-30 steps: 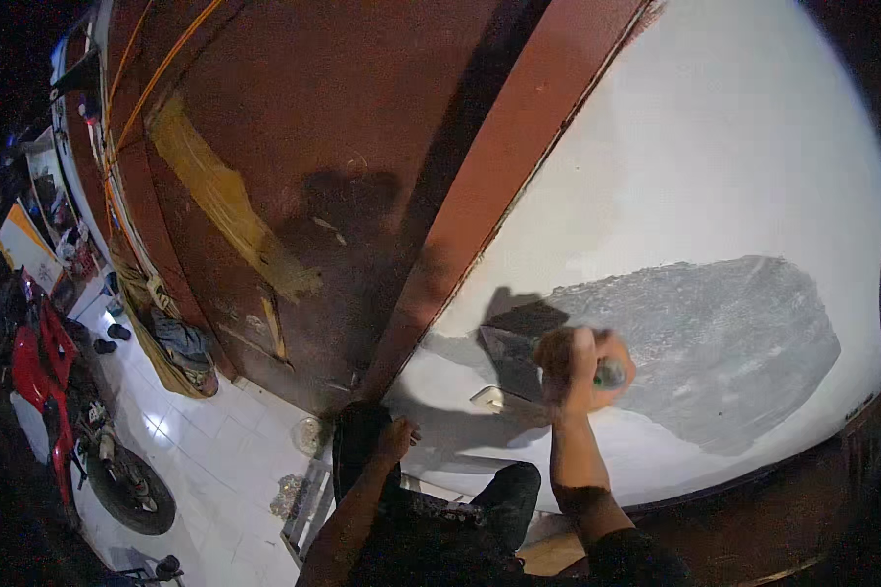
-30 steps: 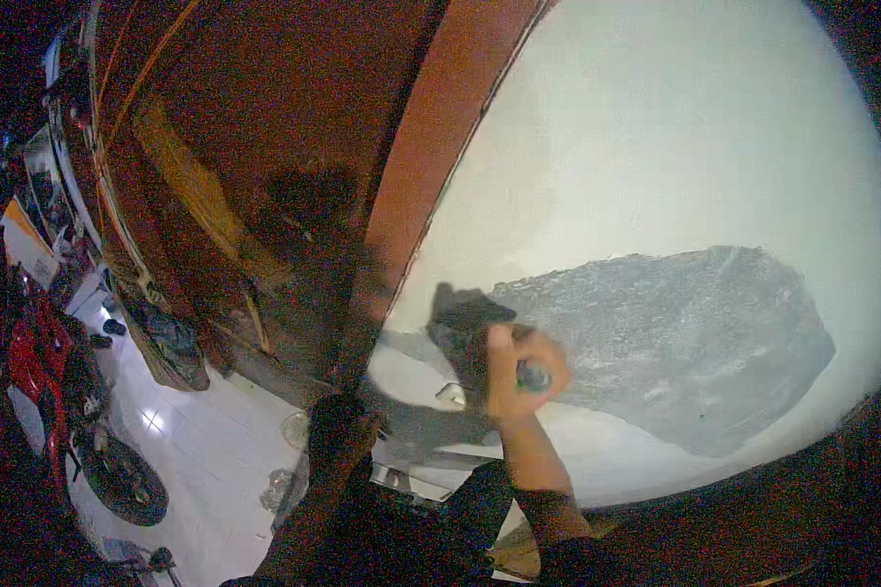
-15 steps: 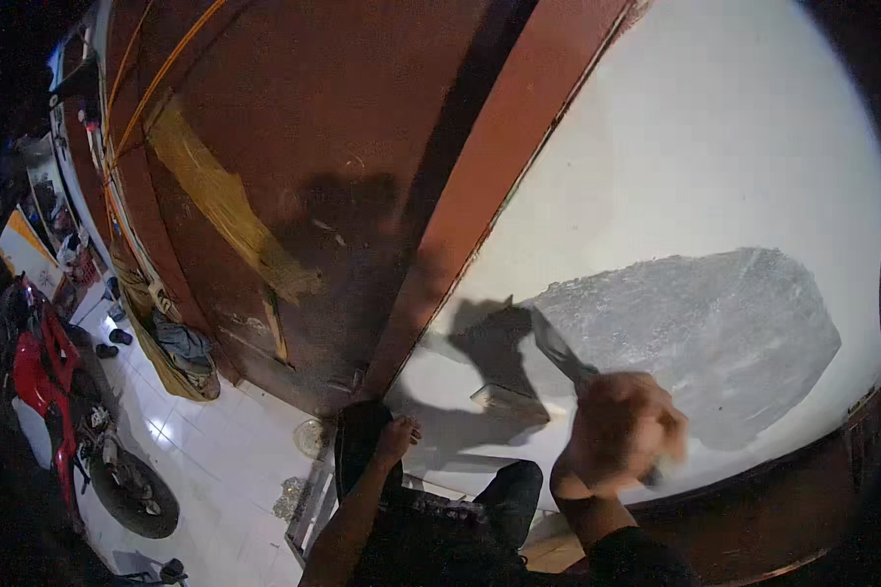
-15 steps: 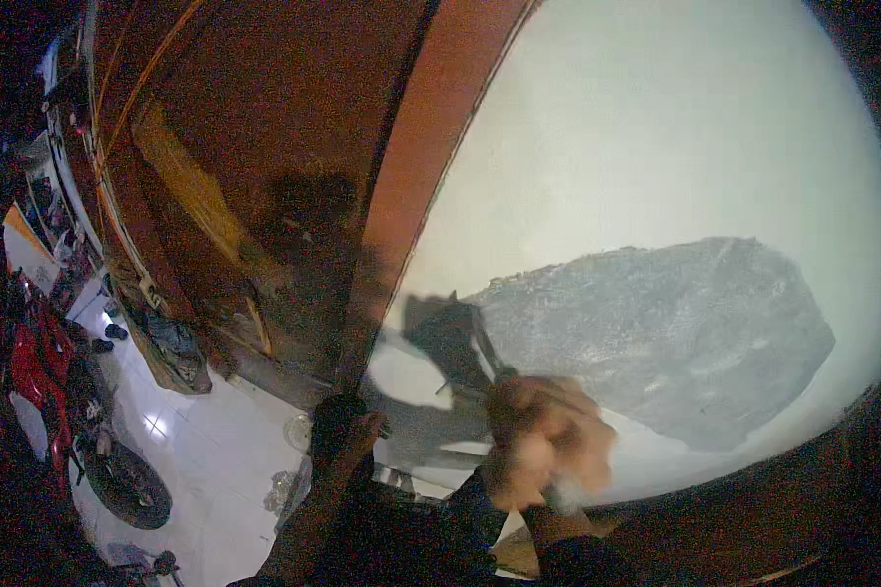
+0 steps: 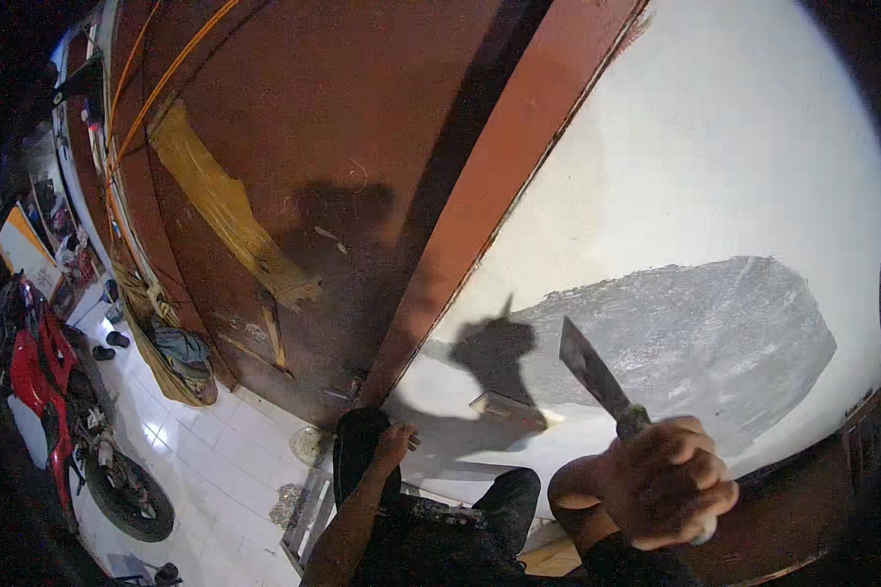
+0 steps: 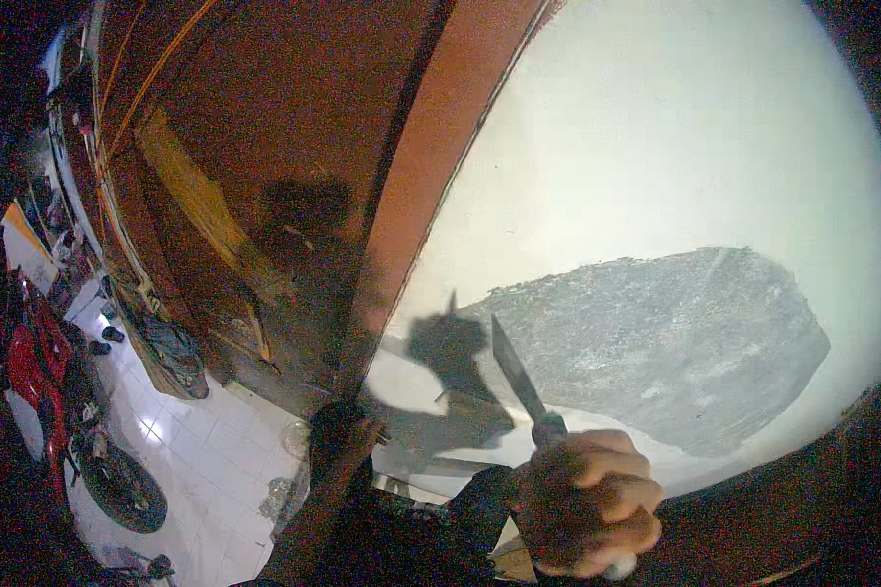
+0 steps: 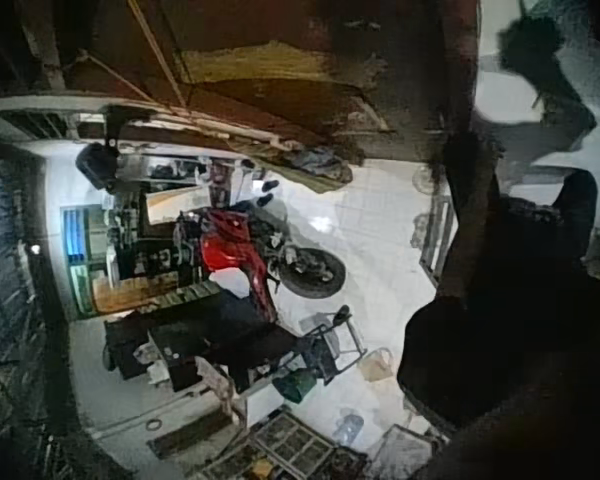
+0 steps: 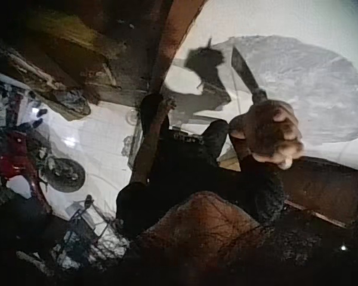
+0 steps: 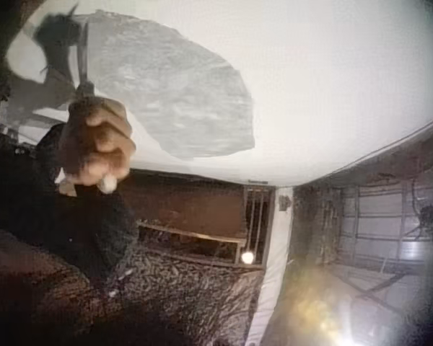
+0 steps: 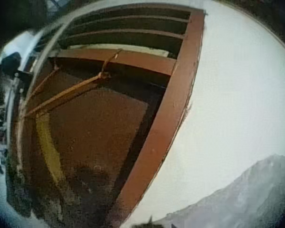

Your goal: Scrape a damaged or uneven section of an indoor wall using a metal putty knife or scraper to prepare for painting.

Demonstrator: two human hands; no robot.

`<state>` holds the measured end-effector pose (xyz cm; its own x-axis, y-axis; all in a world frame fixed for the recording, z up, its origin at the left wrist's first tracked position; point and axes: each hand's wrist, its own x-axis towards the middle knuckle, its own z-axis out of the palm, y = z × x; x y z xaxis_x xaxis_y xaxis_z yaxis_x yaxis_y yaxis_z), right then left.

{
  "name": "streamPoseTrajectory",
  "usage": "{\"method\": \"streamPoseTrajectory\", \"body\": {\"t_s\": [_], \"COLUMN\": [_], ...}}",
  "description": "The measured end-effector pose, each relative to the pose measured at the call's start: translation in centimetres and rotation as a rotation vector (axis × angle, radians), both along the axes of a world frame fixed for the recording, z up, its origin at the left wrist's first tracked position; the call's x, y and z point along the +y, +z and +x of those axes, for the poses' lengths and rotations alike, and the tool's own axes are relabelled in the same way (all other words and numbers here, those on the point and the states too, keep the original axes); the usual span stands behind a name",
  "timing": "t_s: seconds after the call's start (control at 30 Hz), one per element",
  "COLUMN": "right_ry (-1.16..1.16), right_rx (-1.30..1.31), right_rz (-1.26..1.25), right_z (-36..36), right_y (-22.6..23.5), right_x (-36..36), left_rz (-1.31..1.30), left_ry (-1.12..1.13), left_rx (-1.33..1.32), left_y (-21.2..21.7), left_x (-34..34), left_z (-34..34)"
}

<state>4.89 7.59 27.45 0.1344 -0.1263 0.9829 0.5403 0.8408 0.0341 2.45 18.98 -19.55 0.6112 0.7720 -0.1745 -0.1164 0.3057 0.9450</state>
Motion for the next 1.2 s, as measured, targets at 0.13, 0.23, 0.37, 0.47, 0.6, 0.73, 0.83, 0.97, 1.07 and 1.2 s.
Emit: {"method": "streamPoseTrajectory", "body": {"t_s": [0.13,0.23,0.37,0.47,0.6,0.73,0.83,0.97,1.07,1.2], "right_ry": [-0.487,-0.318,-0.054,-0.835,-0.540,0.105,-0.672,-0.710,-0.301,-0.514], "right_rx": [0.096,-0.122,-0.029,-0.109,0.243,-0.049,0.070,-0.017,0.047,0.030], "right_rz": [-0.573,-1.073,-0.390,-0.814,-0.780,-0.125,-1.025,-0.897,-0.546,-0.495], "right_z": [1.9,5.3,1.7,3.2,4.9,1.5,3.8,1.7,0.6,1.5], "right_y": [-1.7,-2.5,-0.8,-1.2,-5.4,-3.2,-3.3,-1.5,-4.0,-3.8], "right_x": [0.1,-0.9,0.0,1.2,0.9,-0.6,-3.5,1.8,0.1,0.0], "left_rz": [-0.001,-0.013,-0.003,-0.021,0.340,-0.040,0.345,-0.104,-0.028,0.063], "left_ry": [-0.007,0.001,0.001,-0.009,-0.005,-0.013,-0.024,-0.084,-0.039,-0.045], "left_rx": [-0.029,-0.048,-0.099,-0.140,0.067,-0.004,0.006,-0.096,-0.064,-0.007], "left_y": [-0.6,-1.5,-1.3,0.5,6.3,-0.6,1.4,-1.7,-1.4,2.2], "left_x": [0.1,-0.3,0.1,-0.4,-0.2,0.1,0.1,0.4,0.1,0.2], "left_z": [-0.1,-0.8,-0.5,-1.8,-2.8,-0.9,0.1,-0.1,-0.7,-0.8]}}
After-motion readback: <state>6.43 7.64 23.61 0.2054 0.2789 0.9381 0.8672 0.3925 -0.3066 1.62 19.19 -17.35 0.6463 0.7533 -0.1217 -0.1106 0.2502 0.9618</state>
